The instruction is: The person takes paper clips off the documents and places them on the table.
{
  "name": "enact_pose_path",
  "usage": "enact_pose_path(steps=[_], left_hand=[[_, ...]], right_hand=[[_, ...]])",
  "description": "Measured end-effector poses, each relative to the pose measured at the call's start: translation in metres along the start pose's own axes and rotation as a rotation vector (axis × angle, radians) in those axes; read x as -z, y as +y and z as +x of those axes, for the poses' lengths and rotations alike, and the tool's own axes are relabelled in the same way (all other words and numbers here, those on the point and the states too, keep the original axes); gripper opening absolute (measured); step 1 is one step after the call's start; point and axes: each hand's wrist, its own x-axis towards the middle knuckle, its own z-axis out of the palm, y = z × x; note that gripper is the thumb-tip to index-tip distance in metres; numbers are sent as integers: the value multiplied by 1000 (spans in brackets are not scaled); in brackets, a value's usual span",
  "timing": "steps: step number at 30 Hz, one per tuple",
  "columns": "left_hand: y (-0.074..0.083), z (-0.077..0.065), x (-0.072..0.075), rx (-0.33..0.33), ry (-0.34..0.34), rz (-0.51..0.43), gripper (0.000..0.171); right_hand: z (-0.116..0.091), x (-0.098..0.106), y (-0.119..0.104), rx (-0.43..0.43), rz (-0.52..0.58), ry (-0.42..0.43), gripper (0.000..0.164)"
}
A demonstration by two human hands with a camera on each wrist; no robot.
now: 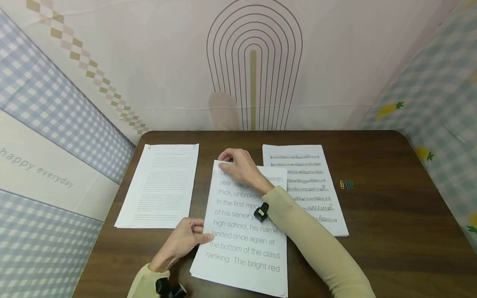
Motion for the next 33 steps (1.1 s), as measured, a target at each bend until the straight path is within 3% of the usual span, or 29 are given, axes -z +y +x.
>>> enact_pose_path(steps=[19,33], left_hand=[[-4,2,-3,1,-5,35,27],[2,2,12,0,50,64,28]], right_hand=[[2,4,7,-48,108,127,11],[-15,37,15,-58,171,250,15]])
